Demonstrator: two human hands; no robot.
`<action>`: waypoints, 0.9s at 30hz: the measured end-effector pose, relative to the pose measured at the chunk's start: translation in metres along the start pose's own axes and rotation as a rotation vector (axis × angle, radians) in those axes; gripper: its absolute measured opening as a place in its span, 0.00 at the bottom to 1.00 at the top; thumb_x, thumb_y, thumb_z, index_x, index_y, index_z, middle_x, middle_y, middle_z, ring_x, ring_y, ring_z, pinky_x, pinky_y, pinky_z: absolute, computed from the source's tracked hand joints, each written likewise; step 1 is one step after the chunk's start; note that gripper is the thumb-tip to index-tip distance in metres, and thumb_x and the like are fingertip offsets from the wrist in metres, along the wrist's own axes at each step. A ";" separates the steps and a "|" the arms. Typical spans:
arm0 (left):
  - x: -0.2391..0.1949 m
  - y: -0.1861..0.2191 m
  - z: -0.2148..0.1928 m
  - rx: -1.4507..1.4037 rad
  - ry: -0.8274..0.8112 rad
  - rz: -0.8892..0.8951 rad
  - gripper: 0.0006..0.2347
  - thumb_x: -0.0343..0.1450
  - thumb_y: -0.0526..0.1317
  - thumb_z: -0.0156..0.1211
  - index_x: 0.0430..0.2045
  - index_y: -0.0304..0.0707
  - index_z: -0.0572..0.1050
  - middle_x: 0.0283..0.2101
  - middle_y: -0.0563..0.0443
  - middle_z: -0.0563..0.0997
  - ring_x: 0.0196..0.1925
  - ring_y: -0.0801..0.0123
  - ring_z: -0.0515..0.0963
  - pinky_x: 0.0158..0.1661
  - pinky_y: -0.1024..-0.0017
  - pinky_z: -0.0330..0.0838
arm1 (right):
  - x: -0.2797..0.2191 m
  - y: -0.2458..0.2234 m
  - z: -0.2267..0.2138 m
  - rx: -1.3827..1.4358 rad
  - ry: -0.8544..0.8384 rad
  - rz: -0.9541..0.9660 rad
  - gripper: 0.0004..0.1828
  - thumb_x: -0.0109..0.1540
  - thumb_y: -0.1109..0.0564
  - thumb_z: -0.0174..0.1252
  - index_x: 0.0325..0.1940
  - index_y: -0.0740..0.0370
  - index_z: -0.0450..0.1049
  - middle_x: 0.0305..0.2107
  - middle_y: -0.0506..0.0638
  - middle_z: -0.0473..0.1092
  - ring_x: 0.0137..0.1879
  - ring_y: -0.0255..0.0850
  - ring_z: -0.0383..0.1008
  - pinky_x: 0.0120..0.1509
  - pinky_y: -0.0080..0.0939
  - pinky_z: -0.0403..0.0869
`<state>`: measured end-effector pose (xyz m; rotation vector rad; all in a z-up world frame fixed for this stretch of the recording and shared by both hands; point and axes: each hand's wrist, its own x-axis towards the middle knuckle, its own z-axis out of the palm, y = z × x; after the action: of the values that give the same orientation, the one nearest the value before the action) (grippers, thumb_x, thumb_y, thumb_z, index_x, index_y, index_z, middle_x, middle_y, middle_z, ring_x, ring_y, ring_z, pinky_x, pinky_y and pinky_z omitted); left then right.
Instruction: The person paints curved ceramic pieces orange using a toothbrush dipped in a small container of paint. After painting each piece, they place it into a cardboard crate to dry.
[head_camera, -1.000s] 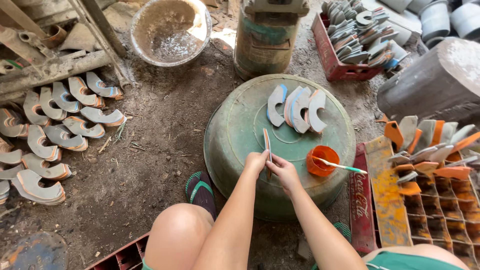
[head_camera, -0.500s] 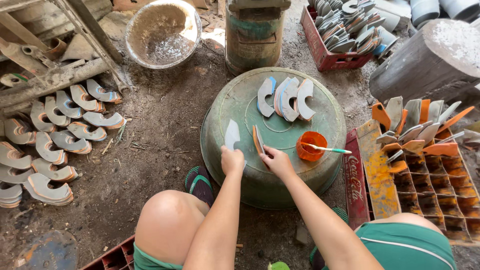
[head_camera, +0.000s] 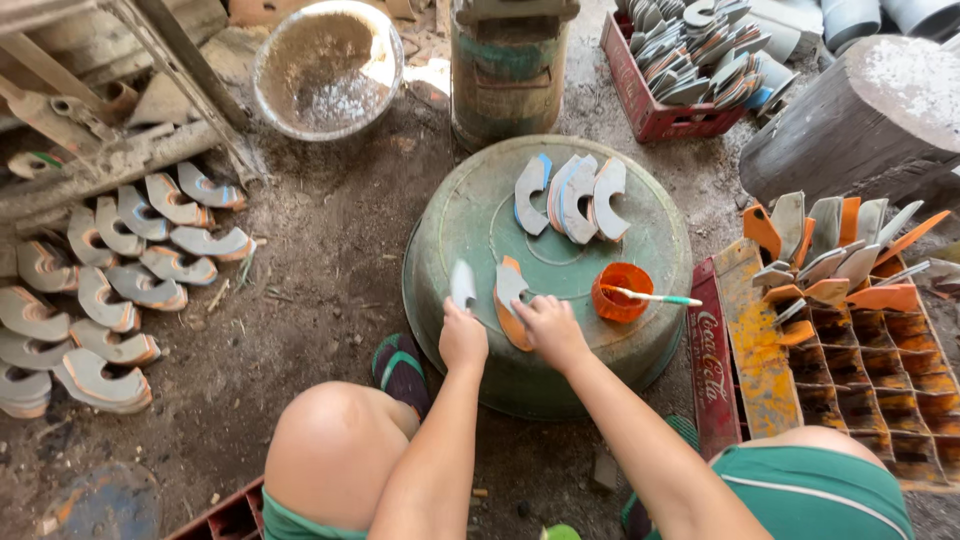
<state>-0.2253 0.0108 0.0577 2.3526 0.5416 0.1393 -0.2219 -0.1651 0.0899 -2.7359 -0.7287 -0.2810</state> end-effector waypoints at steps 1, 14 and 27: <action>0.004 -0.004 0.006 -0.150 0.142 0.014 0.18 0.73 0.36 0.51 0.57 0.30 0.61 0.44 0.30 0.81 0.44 0.38 0.80 0.41 0.47 0.73 | 0.007 0.001 -0.001 0.044 0.103 -0.008 0.25 0.59 0.59 0.61 0.62 0.51 0.75 0.40 0.49 0.72 0.51 0.47 0.71 0.53 0.49 0.67; 0.106 0.080 -0.051 -1.112 -0.196 -0.375 0.11 0.78 0.40 0.44 0.48 0.34 0.70 0.40 0.46 0.79 0.36 0.66 0.78 0.35 0.63 0.75 | 0.052 0.027 -0.135 0.518 -0.029 0.138 0.24 0.66 0.62 0.56 0.68 0.57 0.69 0.42 0.58 0.75 0.48 0.49 0.77 0.53 0.44 0.74; 0.031 0.183 -0.047 -0.950 -0.109 -0.145 0.15 0.77 0.37 0.48 0.58 0.36 0.72 0.50 0.47 0.81 0.48 0.70 0.80 0.47 0.69 0.74 | 0.071 0.026 -0.147 1.342 0.014 0.332 0.35 0.63 0.74 0.46 0.76 0.63 0.58 0.55 0.58 0.75 0.59 0.36 0.75 0.63 0.35 0.72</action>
<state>-0.1459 -0.0680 0.2136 1.3850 0.4510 0.1550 -0.1642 -0.2031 0.2401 -1.5022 -0.2410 0.2167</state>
